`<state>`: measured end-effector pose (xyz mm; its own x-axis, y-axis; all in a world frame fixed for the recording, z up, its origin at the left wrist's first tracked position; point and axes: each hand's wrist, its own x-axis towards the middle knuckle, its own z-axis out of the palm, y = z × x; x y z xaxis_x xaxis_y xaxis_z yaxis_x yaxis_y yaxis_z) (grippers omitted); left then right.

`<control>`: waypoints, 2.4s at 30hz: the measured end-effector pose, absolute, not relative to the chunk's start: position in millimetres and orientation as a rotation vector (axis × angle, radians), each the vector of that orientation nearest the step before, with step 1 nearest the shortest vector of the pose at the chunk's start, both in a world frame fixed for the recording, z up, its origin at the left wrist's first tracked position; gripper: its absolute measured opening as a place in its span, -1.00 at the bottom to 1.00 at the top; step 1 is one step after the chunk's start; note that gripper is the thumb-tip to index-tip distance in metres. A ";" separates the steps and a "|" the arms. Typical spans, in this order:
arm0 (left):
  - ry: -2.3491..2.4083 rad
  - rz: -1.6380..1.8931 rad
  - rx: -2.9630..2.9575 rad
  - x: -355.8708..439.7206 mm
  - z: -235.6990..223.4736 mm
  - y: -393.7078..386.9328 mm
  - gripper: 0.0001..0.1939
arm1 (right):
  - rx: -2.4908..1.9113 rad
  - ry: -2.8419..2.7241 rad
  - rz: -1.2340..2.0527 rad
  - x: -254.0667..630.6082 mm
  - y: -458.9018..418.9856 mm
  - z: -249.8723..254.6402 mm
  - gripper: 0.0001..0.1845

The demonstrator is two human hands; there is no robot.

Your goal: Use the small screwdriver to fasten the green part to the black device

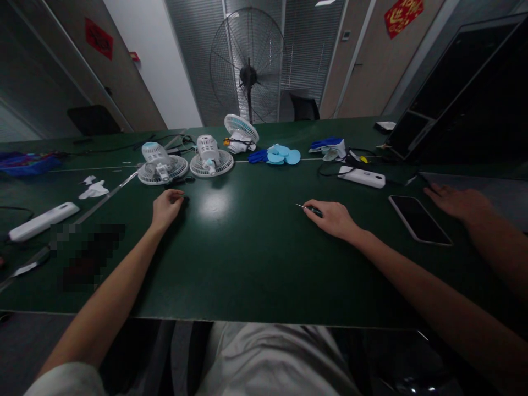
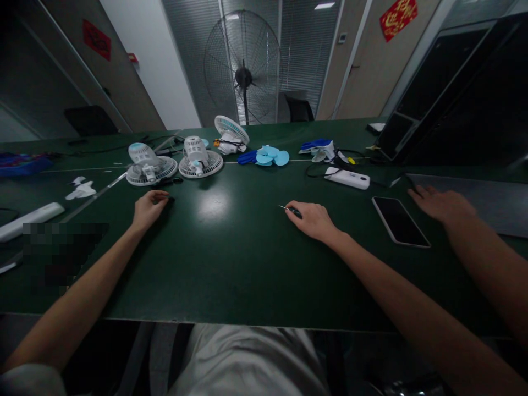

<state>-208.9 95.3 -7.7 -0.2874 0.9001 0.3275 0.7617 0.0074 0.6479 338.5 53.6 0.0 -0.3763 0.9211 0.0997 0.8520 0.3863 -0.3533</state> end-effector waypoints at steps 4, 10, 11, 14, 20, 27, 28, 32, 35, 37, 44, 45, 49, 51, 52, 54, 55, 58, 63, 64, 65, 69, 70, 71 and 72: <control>2.011 1.062 1.941 -193.5 -4.7 90.3 -0.56 | -1.562 -2.369 0.345 338.7 54.0 -0.7 -0.55; 1.856 1.135 2.095 -165.7 4.9 84.2 -0.56 | -1.552 -2.365 0.350 337.7 51.9 1.7 -0.55; 1.825 1.152 2.098 -159.0 8.5 82.1 -0.57 | -1.549 -2.364 0.345 337.6 51.7 1.9 -0.55; 1.731 1.150 2.092 -131.8 20.6 72.4 -0.58 | -1.550 -2.365 0.333 337.6 52.0 1.3 -0.56; 1.297 0.978 2.199 -49.8 29.0 41.6 -0.64 | -1.547 -2.360 0.324 338.1 53.1 -0.1 -0.55; 0.951 0.804 2.217 24.2 11.9 16.5 -0.64 | -1.545 -2.369 0.343 338.7 52.5 0.2 -0.55; 0.927 0.789 2.216 28.2 8.7 15.3 -0.63 | -1.545 -2.368 0.332 338.7 52.5 0.0 -0.56; 0.883 0.724 2.249 32.5 -1.9 14.5 -0.60 | -1.537 -2.367 0.325 338.6 52.1 0.1 -0.58; 0.886 0.715 2.243 31.0 -5.3 15.2 -0.57 | -1.532 -2.367 0.326 338.7 52.0 0.7 -0.57; 0.893 0.711 2.239 30.3 -5.8 15.3 -0.56 | -1.534 -2.367 0.321 338.9 52.2 0.6 -0.57; 0.938 0.682 2.367 26.8 -2.0 13.1 -0.61 | -1.168 -2.422 0.288 333.8 42.1 -0.3 -0.66; 0.953 0.682 2.395 25.9 -1.5 13.2 -0.68 | -1.075 -2.450 0.300 331.3 38.7 0.5 -0.67; 1.058 0.708 2.430 22.8 -0.8 15.1 -0.82 | -0.880 -2.545 0.348 320.1 27.1 4.8 -0.70; 1.098 0.713 2.424 22.2 -1.0 15.9 -0.81 | -0.853 -2.557 0.370 316.3 25.1 6.2 -0.69; 1.110 0.713 2.423 22.1 -1.1 16.2 -0.81 | -0.850 -2.554 0.376 315.1 24.8 6.5 -0.69; 1.125 0.711 2.427 22.2 -1.3 16.4 -0.82 | -0.853 -2.549 0.378 313.5 24.8 6.7 -0.68; 1.129 0.710 2.429 22.2 -1.3 16.3 -0.82 | -0.858 -2.551 0.371 312.8 24.7 6.7 -0.67; 1.125 0.699 2.434 21.9 -0.6 15.7 -0.81 | -0.873 -2.575 0.332 310.3 23.1 6.7 -0.66; 1.104 0.690 2.436 21.3 1.0 15.0 -0.80 | -0.892 -2.593 0.329 306.9 20.6 7.3 -0.66; 1.099 0.689 2.436 21.3 0.9 15.2 -0.80 | -0.896 -2.591 0.333 306.8 20.7 7.0 -0.66; 1.097 0.691 2.433 21.3 0.5 15.5 -0.80 | -0.899 -2.589 0.338 306.6 20.9 6.5 -0.66; 1.097 0.709 2.414 21.5 -3.2 18.3 -0.80 | -0.891 -2.562 0.371 303.2 20.8 4.1 -0.67; 1.095 0.719 2.411 21.7 -4.3 19.3 -0.80 | -0.878 -2.536 0.390 301.0 20.3 4.0 -0.68; 1.091 0.728 2.411 21.9 -5.3 20.3 -0.80 | -0.861 -2.495 0.417 298.2 19.6 4.5 -0.68; 1.085 0.735 2.414 22.1 -6.2 21.2 -0.81 | -0.843 -2.440 0.449 295.1 18.9 5.4 -0.68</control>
